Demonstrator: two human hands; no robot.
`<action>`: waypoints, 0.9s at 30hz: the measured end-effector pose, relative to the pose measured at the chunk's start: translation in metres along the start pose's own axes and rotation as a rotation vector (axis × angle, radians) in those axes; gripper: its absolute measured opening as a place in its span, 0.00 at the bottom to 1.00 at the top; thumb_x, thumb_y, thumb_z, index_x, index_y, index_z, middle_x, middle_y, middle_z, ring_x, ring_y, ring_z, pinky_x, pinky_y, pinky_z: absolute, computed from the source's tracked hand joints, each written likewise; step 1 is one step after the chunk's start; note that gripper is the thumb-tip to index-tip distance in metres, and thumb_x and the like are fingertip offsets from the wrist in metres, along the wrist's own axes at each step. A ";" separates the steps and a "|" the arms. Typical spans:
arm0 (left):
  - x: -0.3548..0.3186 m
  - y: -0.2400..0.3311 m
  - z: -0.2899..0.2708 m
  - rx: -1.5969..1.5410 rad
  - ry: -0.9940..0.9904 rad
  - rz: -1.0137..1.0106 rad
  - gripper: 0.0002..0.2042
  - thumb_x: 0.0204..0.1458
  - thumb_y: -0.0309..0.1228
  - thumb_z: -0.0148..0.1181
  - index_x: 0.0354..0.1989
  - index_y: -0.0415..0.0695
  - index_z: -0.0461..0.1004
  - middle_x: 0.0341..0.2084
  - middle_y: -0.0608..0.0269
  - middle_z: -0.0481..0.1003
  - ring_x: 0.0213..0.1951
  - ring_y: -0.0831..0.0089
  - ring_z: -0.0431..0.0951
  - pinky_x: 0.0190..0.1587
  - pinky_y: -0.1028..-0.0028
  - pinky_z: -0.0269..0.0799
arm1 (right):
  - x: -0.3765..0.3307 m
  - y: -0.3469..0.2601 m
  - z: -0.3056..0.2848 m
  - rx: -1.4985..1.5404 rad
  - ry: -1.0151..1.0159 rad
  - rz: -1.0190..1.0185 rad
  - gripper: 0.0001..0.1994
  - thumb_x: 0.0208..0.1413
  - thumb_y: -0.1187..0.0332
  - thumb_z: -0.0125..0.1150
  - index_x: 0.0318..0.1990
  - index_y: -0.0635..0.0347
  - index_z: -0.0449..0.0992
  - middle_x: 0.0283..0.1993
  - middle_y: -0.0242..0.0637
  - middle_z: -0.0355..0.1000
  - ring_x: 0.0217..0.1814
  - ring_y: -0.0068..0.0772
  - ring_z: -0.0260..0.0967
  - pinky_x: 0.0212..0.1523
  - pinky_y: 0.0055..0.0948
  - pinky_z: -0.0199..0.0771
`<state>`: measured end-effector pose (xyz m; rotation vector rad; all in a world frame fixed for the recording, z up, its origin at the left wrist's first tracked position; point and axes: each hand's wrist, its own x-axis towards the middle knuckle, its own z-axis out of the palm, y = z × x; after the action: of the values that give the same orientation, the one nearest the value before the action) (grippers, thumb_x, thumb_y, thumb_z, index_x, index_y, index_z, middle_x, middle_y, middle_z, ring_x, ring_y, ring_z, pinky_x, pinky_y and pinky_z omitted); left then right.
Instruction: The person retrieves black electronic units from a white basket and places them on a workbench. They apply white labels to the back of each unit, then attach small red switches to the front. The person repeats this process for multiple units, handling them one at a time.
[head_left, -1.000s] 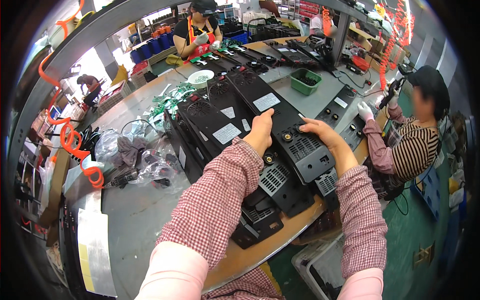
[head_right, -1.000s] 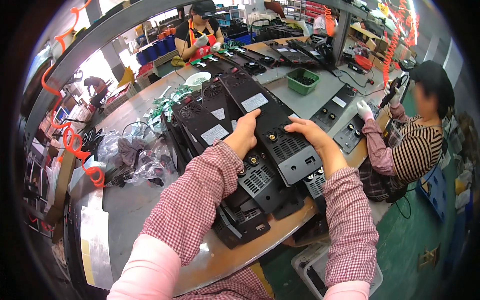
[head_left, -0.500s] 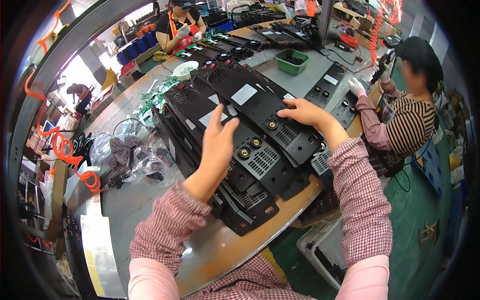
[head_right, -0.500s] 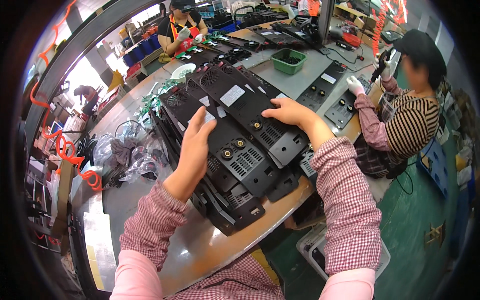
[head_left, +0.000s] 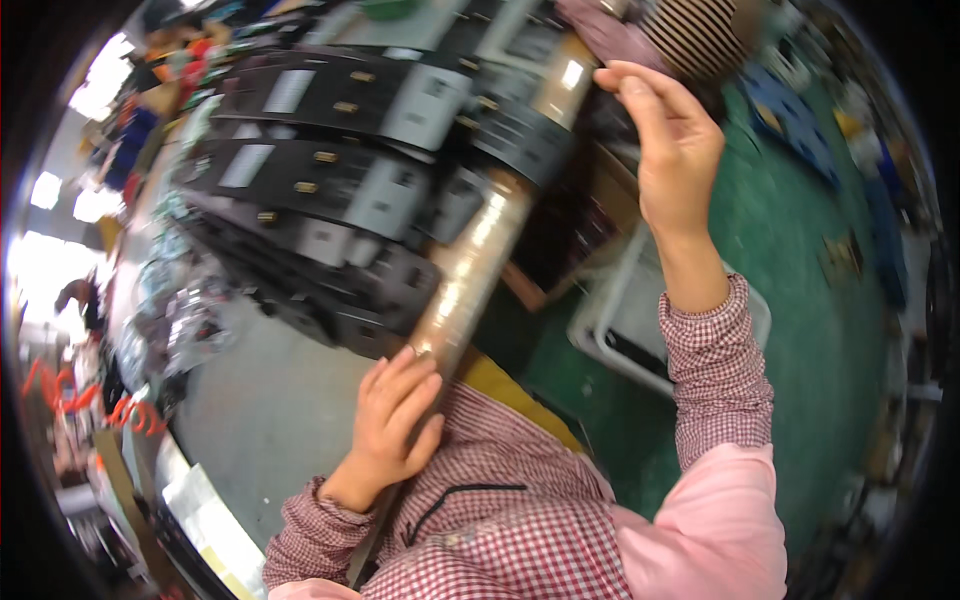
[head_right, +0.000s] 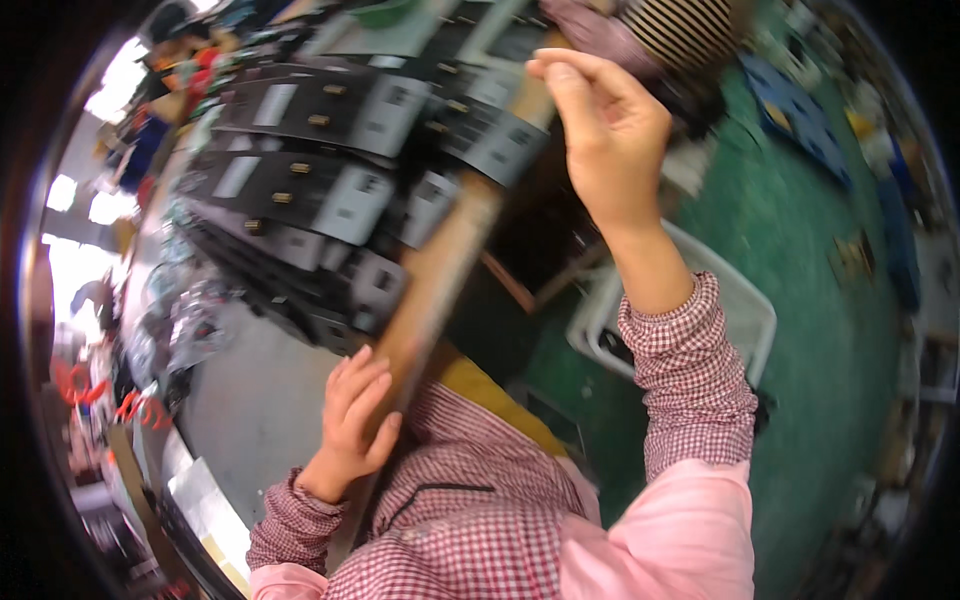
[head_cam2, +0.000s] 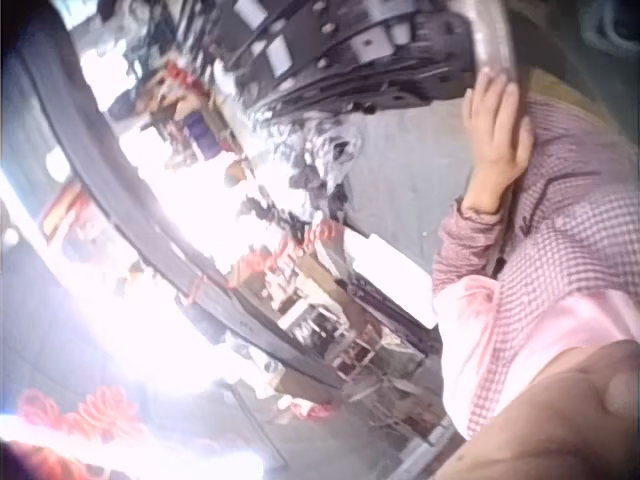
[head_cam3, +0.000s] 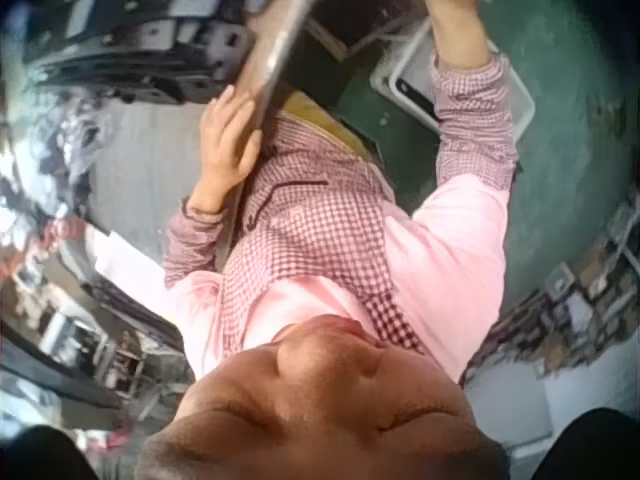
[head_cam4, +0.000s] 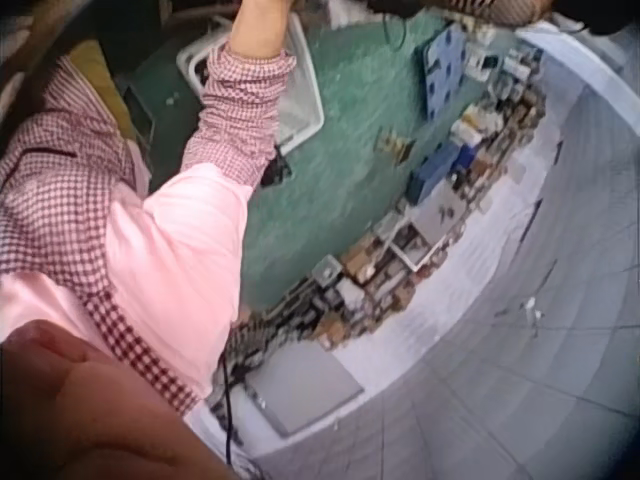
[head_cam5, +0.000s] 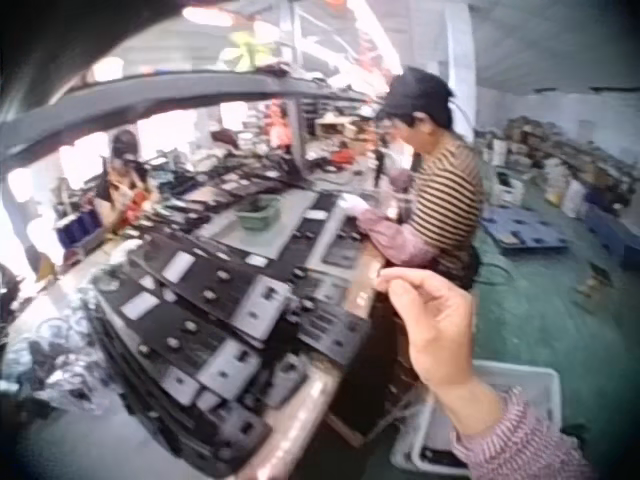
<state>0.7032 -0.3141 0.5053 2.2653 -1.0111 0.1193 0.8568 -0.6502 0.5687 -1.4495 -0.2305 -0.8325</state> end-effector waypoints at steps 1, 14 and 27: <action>0.008 0.004 0.011 0.016 -0.095 -0.002 0.28 0.50 0.27 0.62 0.62 0.39 0.67 0.61 0.43 0.66 0.67 0.43 0.60 0.69 0.47 0.50 | -0.021 -0.007 -0.046 -0.103 0.110 0.022 0.09 0.63 0.73 0.59 0.46 0.70 0.80 0.41 0.39 0.81 0.45 0.23 0.76 0.49 0.20 0.73; 0.081 -0.006 0.097 0.553 -0.410 0.116 0.35 0.48 0.27 0.64 0.69 0.50 0.62 0.72 0.53 0.53 0.73 0.48 0.48 0.72 0.50 0.43 | -0.589 -0.018 -0.434 -1.329 1.168 1.088 0.08 0.55 0.71 0.62 0.40 0.62 0.83 0.39 0.43 0.81 0.43 0.37 0.79 0.47 0.34 0.77; 0.102 -0.008 0.113 0.712 -0.463 0.146 0.29 0.48 0.33 0.64 0.61 0.47 0.69 0.67 0.58 0.62 0.74 0.47 0.47 0.72 0.47 0.40 | -0.515 0.006 -0.474 -1.669 1.137 0.668 0.31 0.53 0.55 0.67 0.61 0.61 0.67 0.54 0.52 0.69 0.60 0.55 0.64 0.60 0.49 0.64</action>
<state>0.7609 -0.4416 0.4458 2.9385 -1.5656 0.0114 0.3359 -0.9064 0.1773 -1.9203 2.1254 -1.1287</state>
